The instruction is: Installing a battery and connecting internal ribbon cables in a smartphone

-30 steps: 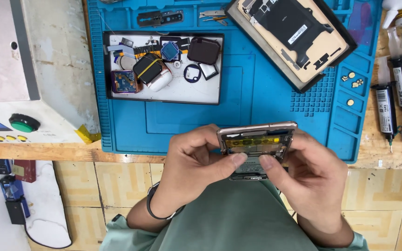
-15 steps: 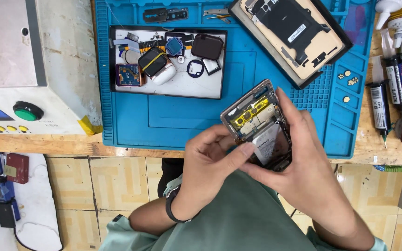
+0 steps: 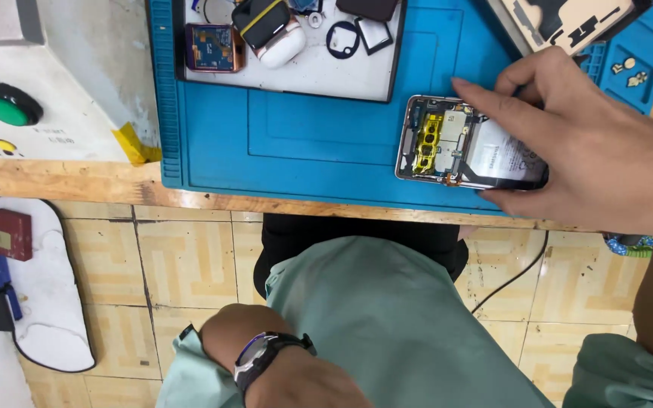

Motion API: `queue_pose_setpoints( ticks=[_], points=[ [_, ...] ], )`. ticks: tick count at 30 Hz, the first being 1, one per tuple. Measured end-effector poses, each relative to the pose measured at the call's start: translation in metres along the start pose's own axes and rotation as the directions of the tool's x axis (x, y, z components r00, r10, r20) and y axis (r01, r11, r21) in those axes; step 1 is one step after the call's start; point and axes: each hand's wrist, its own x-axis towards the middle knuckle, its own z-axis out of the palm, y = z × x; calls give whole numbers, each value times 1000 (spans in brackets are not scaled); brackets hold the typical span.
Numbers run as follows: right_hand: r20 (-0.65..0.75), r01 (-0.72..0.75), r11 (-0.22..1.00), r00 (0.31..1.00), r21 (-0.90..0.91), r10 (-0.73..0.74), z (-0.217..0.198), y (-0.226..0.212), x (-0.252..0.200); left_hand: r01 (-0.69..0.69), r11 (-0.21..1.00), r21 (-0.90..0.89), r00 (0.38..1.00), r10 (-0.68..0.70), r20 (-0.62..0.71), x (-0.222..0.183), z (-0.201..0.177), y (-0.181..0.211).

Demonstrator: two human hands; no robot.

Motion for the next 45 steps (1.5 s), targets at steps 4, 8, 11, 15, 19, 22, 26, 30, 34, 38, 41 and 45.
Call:
queue_pose_setpoints(
  ticks=[4, 8, 11, 15, 19, 22, 26, 30, 34, 38, 41, 45],
  points=[
    [-122, 190, 981, 973, -48, -195, 5, 9, 1, -33, 993, 111, 995, 22, 96, 5, -1, -6],
    [-289, 277, 959, 914, -66, -284, 8, 3, -4, -91, 953, 288, 972, 23, 232, 17, -3, -16],
    [-365, 282, 959, 890, -25, -272, 5, -9, -9, -113, 919, 378, 942, -22, 334, 27, -13, -29],
    [-454, 278, 956, 866, 91, -209, 1, -23, -14, -242, 867, 434, 842, -34, 538, 39, -23, -45],
    [-572, 187, 981, 811, 54, -123, 26, -39, -24, -326, 683, 653, 865, -63, 497, 45, -9, -81],
    [-717, 141, 985, 697, 95, -31, 47, -53, -22, -286, 636, 717, 887, -107, 449, 51, -5, -88],
    [-744, 95, 987, 668, 129, 33, 55, -59, -18, -225, 696, 682, 817, -247, 522, 64, -9, -86],
    [-717, 85, 989, 697, 120, 27, 50, -58, -15, -299, 688, 662, 775, -230, 589, 80, -11, -84],
    [-714, 88, 990, 700, 108, 16, 51, -57, -11, -273, 700, 660, 762, -262, 592, 86, -14, -88],
    [-689, 86, 990, 724, 113, 15, 51, -57, -11, -309, 689, 655, 749, -248, 614, 88, -15, -92],
    [-686, 62, 993, 727, 100, 23, 52, -59, -11, -329, 681, 654, 753, -229, 617, 87, -16, -94],
    [-657, 122, 990, 753, 67, -48, 48, -55, -12, -358, 661, 660, 760, -205, 617, 86, -16, -96]
  ],
)
